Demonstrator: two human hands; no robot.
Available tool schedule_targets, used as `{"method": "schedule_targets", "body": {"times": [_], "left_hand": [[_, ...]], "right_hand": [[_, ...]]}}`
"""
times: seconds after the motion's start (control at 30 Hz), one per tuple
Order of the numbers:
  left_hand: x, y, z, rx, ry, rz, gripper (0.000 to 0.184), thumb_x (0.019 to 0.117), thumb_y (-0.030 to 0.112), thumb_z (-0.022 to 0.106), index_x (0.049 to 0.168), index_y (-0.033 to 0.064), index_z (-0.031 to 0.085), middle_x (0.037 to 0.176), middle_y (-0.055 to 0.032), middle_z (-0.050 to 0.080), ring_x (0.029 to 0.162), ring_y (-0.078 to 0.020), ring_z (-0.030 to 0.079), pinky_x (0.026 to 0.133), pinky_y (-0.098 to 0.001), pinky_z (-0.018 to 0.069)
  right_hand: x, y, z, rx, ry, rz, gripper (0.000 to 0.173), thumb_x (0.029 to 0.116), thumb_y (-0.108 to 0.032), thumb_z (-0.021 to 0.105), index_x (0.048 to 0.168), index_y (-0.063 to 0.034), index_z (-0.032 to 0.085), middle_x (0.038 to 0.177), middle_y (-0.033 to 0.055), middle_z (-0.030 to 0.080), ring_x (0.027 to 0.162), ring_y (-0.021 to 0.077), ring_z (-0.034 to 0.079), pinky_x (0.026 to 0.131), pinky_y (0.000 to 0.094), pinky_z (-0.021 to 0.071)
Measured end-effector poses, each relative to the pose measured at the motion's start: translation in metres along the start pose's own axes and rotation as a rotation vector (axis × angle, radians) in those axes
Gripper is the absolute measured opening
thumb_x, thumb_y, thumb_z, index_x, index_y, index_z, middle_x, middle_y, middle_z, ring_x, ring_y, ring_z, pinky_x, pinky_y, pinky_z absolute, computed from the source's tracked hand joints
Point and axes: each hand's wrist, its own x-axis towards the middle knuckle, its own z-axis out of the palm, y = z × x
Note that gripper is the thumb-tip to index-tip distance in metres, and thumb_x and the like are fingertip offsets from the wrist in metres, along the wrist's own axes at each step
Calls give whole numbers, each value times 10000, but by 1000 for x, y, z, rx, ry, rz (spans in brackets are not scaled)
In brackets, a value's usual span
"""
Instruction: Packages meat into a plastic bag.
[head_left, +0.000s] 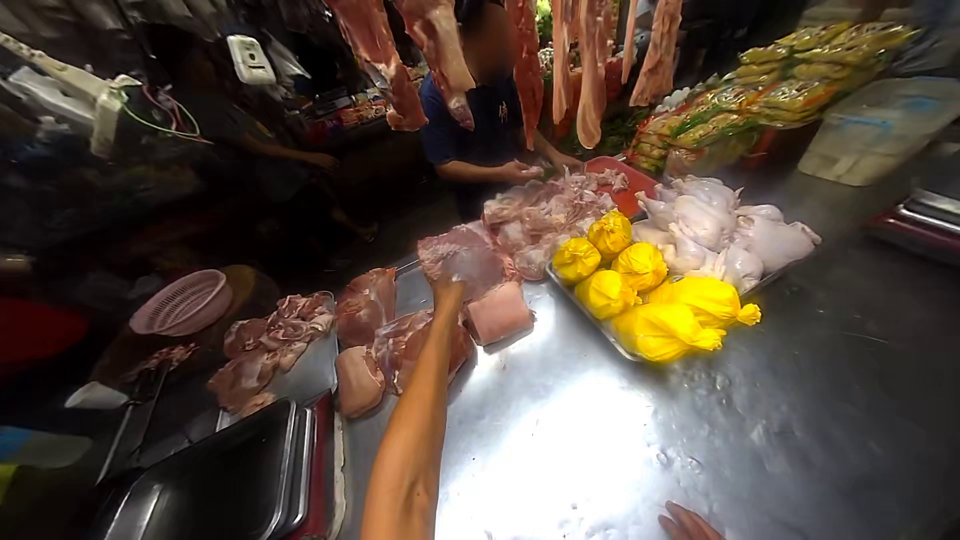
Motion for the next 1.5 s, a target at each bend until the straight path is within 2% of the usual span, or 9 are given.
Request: {"method": "schedule_targets", "body": {"times": [0.17, 0.4, 0.57, 0.67, 0.77, 0.9, 1.03, 1.23, 1.5], "left_hand": [[-56, -22, -23, 21, -31, 181, 624, 975, 156, 652, 1524, 18, 389, 1509, -221, 485, 1349, -336, 523, 1091, -502, 458], [-255, -118, -108, 106, -115, 129, 366, 1024, 157, 617, 1363, 24, 583, 1338, -168, 636, 1152, -255, 662, 991, -442, 544], [-438, -225, -146, 36, 366, -213, 340, 988, 122, 647, 1284, -43, 622, 1234, -196, 685, 1115, -243, 691, 980, -405, 563], [-541, -259, -124, 111, 607, -408, 391, 954, 81, 669, 1295, -91, 585, 1192, -258, 662, 1067, -306, 676, 931, -443, 558], [-601, -276, -88, 141, 654, -571, 438, 922, 88, 714, 1317, -55, 590, 1209, -246, 631, 997, -306, 673, 855, -449, 572], [-622, -293, -65, 140, 673, -654, 536, 913, 134, 745, 1382, -31, 546, 1264, -243, 601, 986, -308, 669, 857, -457, 568], [-614, -283, -55, 107, 665, -600, 499, 934, 133, 721, 1378, -20, 552, 1242, -217, 616, 956, -275, 673, 820, -424, 576], [-613, -259, -19, 96, 586, -385, 384, 920, 104, 690, 1294, 29, 648, 1263, -181, 623, 1012, -241, 658, 835, -387, 564], [-614, -268, 12, 157, 579, -341, 409, 858, 122, 748, 1251, 36, 674, 1341, -196, 562, 1131, -273, 608, 906, -396, 545]], "right_hand": [[-4, 1, 16, -25, 111, -20, 470, 1001, -460, 491, 1314, -174, 693, 1474, 93, 578, 1392, 307, 496, 1112, 535, 377], [-3, 0, 20, -43, 151, -43, 576, 987, -525, 394, 1300, -150, 700, 1460, 110, 589, 1377, 350, 510, 1077, 596, 384], [-1, 0, 17, -32, 161, -98, 564, 990, -504, 423, 1319, -123, 678, 1482, 148, 557, 1386, 386, 489, 1060, 630, 376], [4, -7, 10, 25, 151, -98, 530, 953, -447, 491, 1280, -82, 692, 1459, 198, 557, 1373, 449, 476, 1068, 672, 349], [8, -38, 1, 156, -12, -190, 485, 944, -340, 595, 1282, 0, 662, 1385, 258, 587, 1319, 472, 520, 1097, 652, 383], [1, -106, 13, 334, -357, -313, 502, 931, -255, 686, 1346, 18, 610, 1339, 231, 621, 1249, 372, 599, 1067, 537, 481], [-12, -166, 28, 327, -569, -284, 609, 940, -342, 684, 1424, -3, 536, 1338, 200, 619, 1222, 310, 615, 1066, 454, 495], [-19, -172, 36, 236, -573, -379, 538, 981, -300, 572, 1472, -84, 524, 1431, 189, 557, 1316, 313, 553, 1097, 441, 465], [-38, -171, 44, 40, -534, -435, 784, 867, -622, 639, 1495, -167, 523, 1410, 141, 584, 1295, 317, 555, 1080, 490, 447]]}}
